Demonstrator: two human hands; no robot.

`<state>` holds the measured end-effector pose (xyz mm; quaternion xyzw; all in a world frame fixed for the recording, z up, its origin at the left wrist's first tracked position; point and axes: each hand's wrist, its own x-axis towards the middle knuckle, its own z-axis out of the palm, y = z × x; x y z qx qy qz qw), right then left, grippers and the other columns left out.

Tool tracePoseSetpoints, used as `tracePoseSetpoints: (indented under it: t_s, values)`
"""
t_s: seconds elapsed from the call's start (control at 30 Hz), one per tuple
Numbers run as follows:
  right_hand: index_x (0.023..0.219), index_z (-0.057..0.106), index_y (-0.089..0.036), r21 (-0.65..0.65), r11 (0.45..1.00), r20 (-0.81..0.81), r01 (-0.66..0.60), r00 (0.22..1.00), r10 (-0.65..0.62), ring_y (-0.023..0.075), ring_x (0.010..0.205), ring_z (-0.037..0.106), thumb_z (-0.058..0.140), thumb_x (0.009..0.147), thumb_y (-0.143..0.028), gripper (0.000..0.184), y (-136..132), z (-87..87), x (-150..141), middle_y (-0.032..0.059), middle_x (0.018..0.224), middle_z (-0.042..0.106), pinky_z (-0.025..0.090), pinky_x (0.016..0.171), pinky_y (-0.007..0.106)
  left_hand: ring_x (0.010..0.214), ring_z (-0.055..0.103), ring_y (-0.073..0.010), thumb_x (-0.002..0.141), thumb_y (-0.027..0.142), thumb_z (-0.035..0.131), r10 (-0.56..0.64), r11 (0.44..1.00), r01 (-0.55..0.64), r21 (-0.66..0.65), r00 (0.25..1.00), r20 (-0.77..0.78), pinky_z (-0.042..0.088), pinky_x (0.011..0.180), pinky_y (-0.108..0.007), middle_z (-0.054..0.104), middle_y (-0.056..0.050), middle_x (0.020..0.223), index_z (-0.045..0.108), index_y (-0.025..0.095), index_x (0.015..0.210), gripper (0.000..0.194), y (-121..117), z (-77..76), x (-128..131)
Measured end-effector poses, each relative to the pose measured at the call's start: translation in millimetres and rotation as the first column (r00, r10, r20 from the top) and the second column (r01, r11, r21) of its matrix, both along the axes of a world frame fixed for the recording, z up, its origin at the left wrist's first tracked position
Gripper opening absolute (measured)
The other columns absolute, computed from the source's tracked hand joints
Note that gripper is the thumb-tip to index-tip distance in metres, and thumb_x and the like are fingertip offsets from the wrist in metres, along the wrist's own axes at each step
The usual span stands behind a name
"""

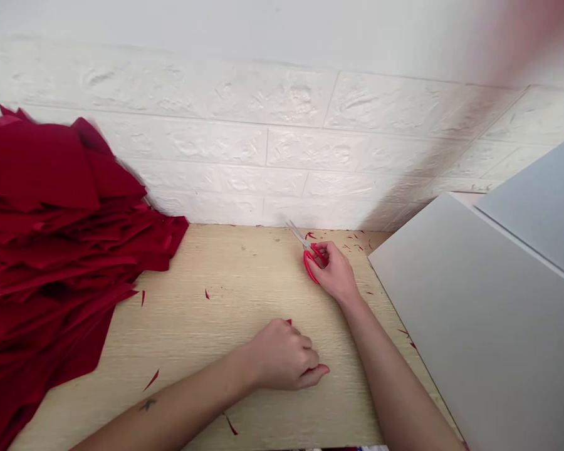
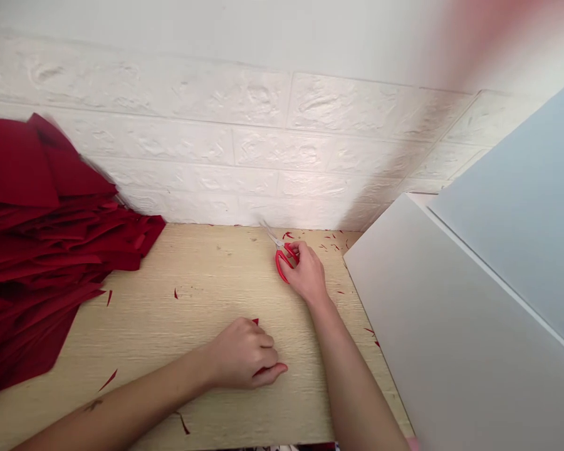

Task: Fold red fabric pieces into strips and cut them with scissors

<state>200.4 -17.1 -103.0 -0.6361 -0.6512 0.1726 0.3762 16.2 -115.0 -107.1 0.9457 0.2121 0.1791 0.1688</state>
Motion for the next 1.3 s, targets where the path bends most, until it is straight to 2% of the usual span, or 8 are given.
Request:
tracePoseSetpoints:
  t_s: [0.27,0.47,0.67,0.9,1.0,1.07,1.17,1.3]
  values:
    - [0.116,0.063,-0.025,0.095,0.874,0.033,-0.476,0.879,0.476,0.0281,0.122,0.056,0.057,0.095,-0.036,0.025,-18,5.0,-50,0.0110,0.126,0.065,0.047,0.102,0.049,0.048,0.020,-0.0073,0.086,0.035,0.058,0.175,0.759,0.065,-0.648,0.938,0.299,0.020,0.050,-0.028,0.022,0.008,0.047,0.022,0.020,0.052,0.051,21,14.0,-13]
    - [0.098,0.063,-0.024,0.171,0.923,-0.016,-0.346,0.935,0.354,0.0246,0.097,0.062,0.052,0.098,-0.039,0.018,-21,7.7,-52,0.0086,0.098,0.068,0.050,0.088,0.043,0.051,0.027,-0.0066,0.085,0.027,0.057,0.302,0.601,0.124,-0.790,0.879,0.368,0.025,0.053,-0.024,0.030,0.009,0.054,0.030,0.021,0.060,0.037,25,14.4,-18]
    - [0.084,0.061,-0.024,0.164,0.945,-0.005,-0.281,0.958,0.286,0.0235,0.085,0.060,0.052,0.096,-0.047,0.027,-15,5.5,-50,0.0061,0.084,0.066,0.049,0.079,0.039,0.064,0.044,-0.0107,0.076,0.007,0.054,0.460,0.676,-0.095,-0.731,0.829,0.318,0.036,0.060,-0.025,0.050,0.004,0.075,0.045,0.021,0.086,0.019,30,10.2,-13]
    - [0.082,0.066,-0.023,0.082,0.974,-0.297,-0.210,0.928,0.225,0.0223,0.083,0.061,0.046,0.093,-0.065,0.048,-25,7.1,-53,0.0067,0.083,0.067,0.049,0.082,0.039,0.067,0.052,-0.0110,0.085,0.006,0.045,0.582,0.657,-0.043,-0.753,0.663,0.470,0.045,0.068,-0.026,0.058,0.001,0.082,0.050,0.020,0.094,0.017,40,2.4,-16]
    - [0.091,0.067,-0.022,-0.070,0.952,-0.722,-0.299,0.674,0.159,0.0220,0.087,0.065,0.044,0.087,-0.078,0.060,-39,9.4,-69,0.0073,0.092,0.071,0.053,0.083,0.038,0.068,0.055,-0.0118,0.094,0.021,0.046,0.625,0.720,-0.128,-0.682,0.547,0.556,0.047,0.067,-0.027,0.061,-0.001,0.086,0.052,0.020,0.098,0.007,48,7.0,-28]
    - [0.101,0.067,-0.023,-0.132,0.856,-0.878,-0.500,0.459,0.133,0.0222,0.094,0.066,0.047,0.083,-0.081,0.064,-50,14.2,-82,0.0081,0.104,0.072,0.053,0.087,0.039,0.078,0.059,-0.0138,0.098,0.030,0.043,0.594,0.793,-0.246,-0.557,0.514,0.619,0.048,0.074,-0.028,0.064,-0.003,0.092,0.054,0.021,0.100,0.015,51,11.7,-36]
    - [0.116,0.065,-0.024,-0.142,0.696,-0.949,-0.703,0.297,0.107,0.0219,0.115,0.062,0.047,0.087,-0.077,0.063,-63,23.3,-97,0.0080,0.123,0.068,0.049,0.100,0.038,0.080,0.057,-0.0171,0.101,0.040,0.033,0.472,0.880,-0.392,-0.269,0.653,0.593,0.047,0.075,-0.033,0.063,-0.006,0.090,0.057,0.019,0.099,0.032,51,15.6,-42]
    - [0.120,0.064,-0.025,-0.180,0.671,-0.961,-0.719,0.275,0.036,0.0196,0.130,0.054,0.048,0.092,-0.068,0.054,-69,29.0,-97,0.0067,0.130,0.065,0.044,0.108,0.035,0.081,0.047,-0.0244,0.094,0.069,0.018,0.393,0.893,-0.445,0.069,0.845,0.362,0.042,0.076,-0.043,0.056,-0.010,0.086,0.062,0.015,0.092,0.069,47,12.8,-37]
